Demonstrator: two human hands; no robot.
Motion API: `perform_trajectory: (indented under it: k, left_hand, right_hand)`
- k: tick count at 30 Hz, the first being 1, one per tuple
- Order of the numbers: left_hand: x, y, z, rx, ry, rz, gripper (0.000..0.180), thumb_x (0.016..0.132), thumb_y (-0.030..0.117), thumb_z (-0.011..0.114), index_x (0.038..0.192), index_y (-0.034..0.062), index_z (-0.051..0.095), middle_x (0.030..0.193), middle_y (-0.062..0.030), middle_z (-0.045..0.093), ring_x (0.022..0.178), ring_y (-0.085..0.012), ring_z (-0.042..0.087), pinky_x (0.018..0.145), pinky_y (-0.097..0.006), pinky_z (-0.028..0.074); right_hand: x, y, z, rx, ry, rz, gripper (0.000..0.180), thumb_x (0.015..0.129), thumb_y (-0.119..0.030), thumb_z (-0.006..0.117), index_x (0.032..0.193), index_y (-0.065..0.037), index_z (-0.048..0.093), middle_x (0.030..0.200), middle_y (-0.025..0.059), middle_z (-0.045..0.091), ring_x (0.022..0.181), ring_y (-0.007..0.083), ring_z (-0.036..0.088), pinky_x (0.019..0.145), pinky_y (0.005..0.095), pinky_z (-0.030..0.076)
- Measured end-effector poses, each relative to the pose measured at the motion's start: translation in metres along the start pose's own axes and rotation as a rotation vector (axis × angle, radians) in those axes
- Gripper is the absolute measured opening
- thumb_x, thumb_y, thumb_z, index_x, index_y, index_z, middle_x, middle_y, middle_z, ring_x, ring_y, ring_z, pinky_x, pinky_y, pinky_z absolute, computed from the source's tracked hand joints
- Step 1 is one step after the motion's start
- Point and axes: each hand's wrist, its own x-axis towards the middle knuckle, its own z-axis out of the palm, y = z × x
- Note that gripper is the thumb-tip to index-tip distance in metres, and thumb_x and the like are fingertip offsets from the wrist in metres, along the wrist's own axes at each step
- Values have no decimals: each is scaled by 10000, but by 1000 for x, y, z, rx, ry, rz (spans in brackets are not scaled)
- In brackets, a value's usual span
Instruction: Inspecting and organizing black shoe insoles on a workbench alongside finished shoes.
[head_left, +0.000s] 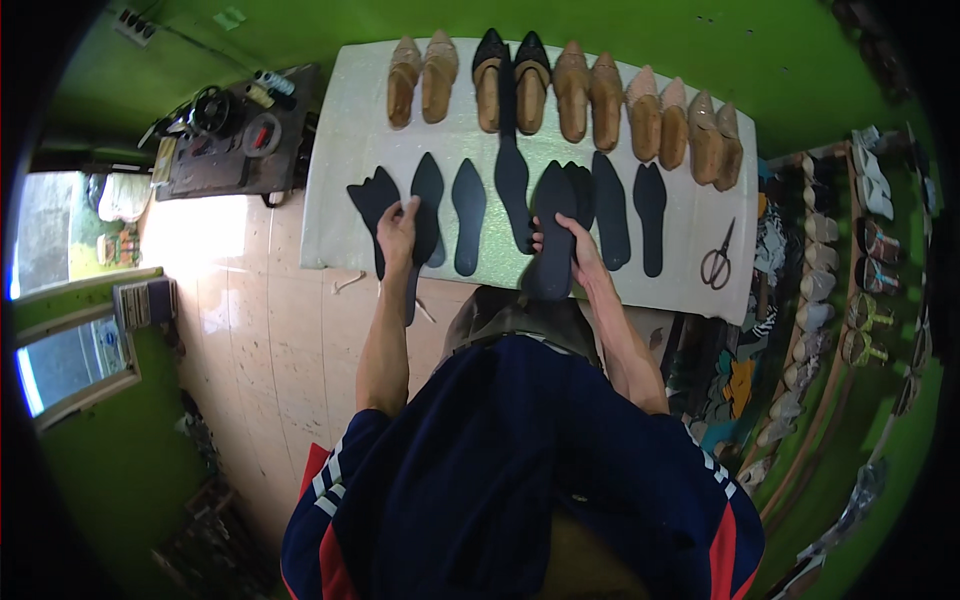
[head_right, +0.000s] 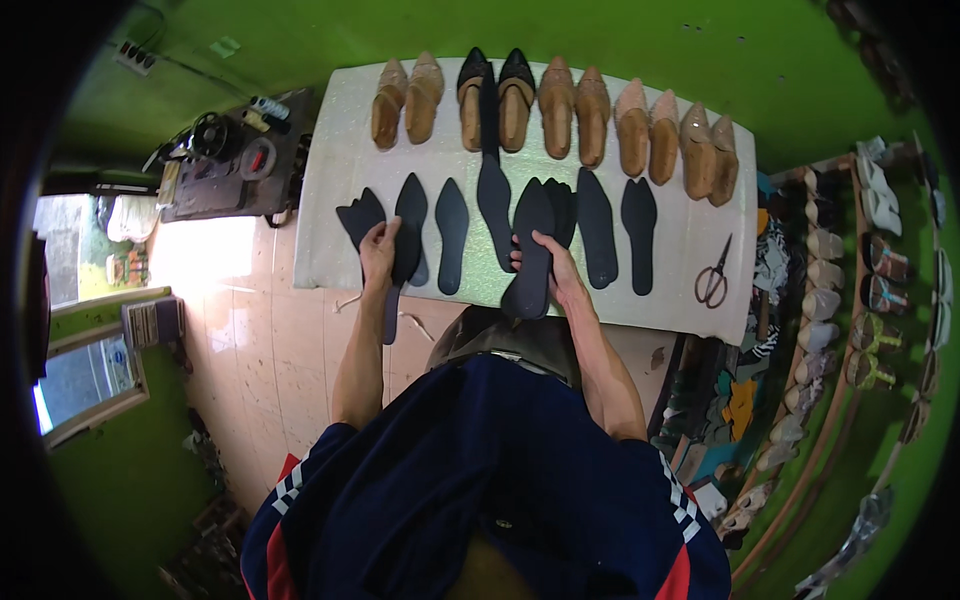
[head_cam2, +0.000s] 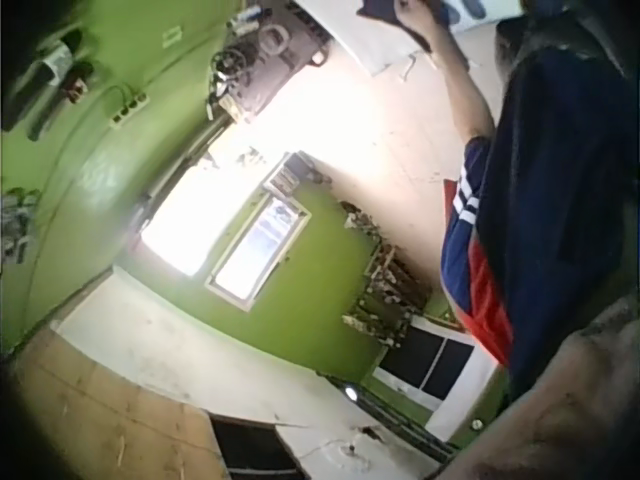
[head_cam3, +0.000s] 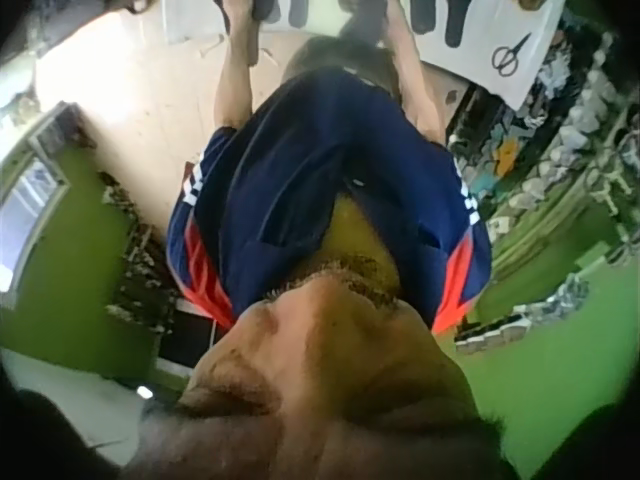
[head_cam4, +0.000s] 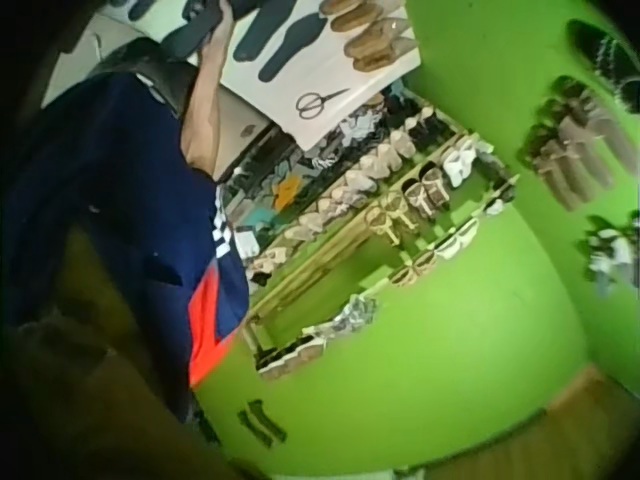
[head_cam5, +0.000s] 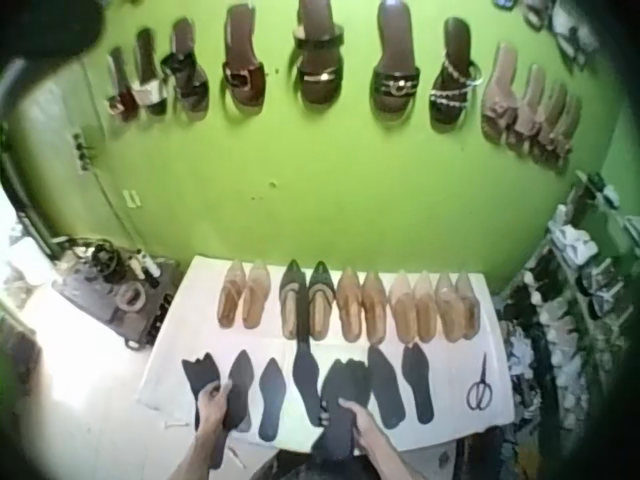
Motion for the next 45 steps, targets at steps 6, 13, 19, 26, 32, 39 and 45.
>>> perform_trajectory:
  k: [6, 13, 19, 26, 32, 39, 45]
  left_hand:
    - [-51, 80, 54, -501, -223, -370, 374, 969, 360, 766, 709, 120, 645, 719, 21, 582, 665, -115, 517, 634, -343, 433]
    - [-97, 83, 149, -903, -376, -556, 344, 1051, 237, 657, 1249, -45, 649, 1135, -126, 711, 948, -241, 698, 838, -386, 581]
    - [-83, 12, 153, -415, -464, -47, 390, 994, 269, 723, 1309, 63, 620, 1059, -17, 646, 953, -114, 578, 847, -264, 427]
    - [-140, 73, 147, -606, -649, -349, 703, 946, 405, 786, 1452, 11, 499, 1168, -58, 677, 1083, -214, 640, 1009, -354, 452]
    - [-150, 65, 149, -876, -1106, -708, 508, 1075, 364, 570, 1411, -16, 540, 1355, -183, 641, 1254, -360, 621, 1087, -502, 516]
    - [-177, 73, 137, -989, -1200, -658, 560, 1097, 351, 474, 1518, -17, 447, 1495, -203, 547, 1382, -410, 532, 1110, -643, 454]
    - [-197, 61, 139, -1099, -1106, -635, 620, 1088, 389, 471, 1565, 1, 394, 1593, -234, 444, 1393, -420, 512, 1127, -643, 421]
  right_hand:
    - [-8, 0, -4, -31, 7, -18, 695, 909, -547, 775, 1252, 37, 616, 1046, 152, 707, 846, 268, 745, 774, 369, 634]
    - [0, 26, 9, -557, 47, -508, 802, 741, -145, 880, 1442, 10, 523, 1242, 151, 711, 1152, 256, 683, 1034, 357, 518]
    - [-2, 22, 0, -1241, 538, -932, 568, 852, -105, 766, 1362, -26, 528, 1164, 238, 639, 1092, 456, 645, 919, 496, 552]
    - [-12, 15, -6, -920, 379, -816, 750, 901, -337, 810, 1458, 40, 480, 1218, 333, 671, 1074, 476, 686, 934, 486, 551]
    - [-35, -33, -119, -1086, 976, -863, 570, 909, -393, 792, 1289, 13, 663, 1171, 242, 629, 1125, 406, 591, 992, 455, 473]
    - [-39, -69, -188, -1214, 851, -419, 672, 839, -341, 855, 1374, -43, 578, 1254, 213, 664, 1134, 396, 680, 945, 482, 565]
    - [-40, -77, -261, -997, 616, -545, 508, 848, -385, 843, 1197, -38, 720, 1071, 160, 773, 989, 305, 746, 872, 388, 578]
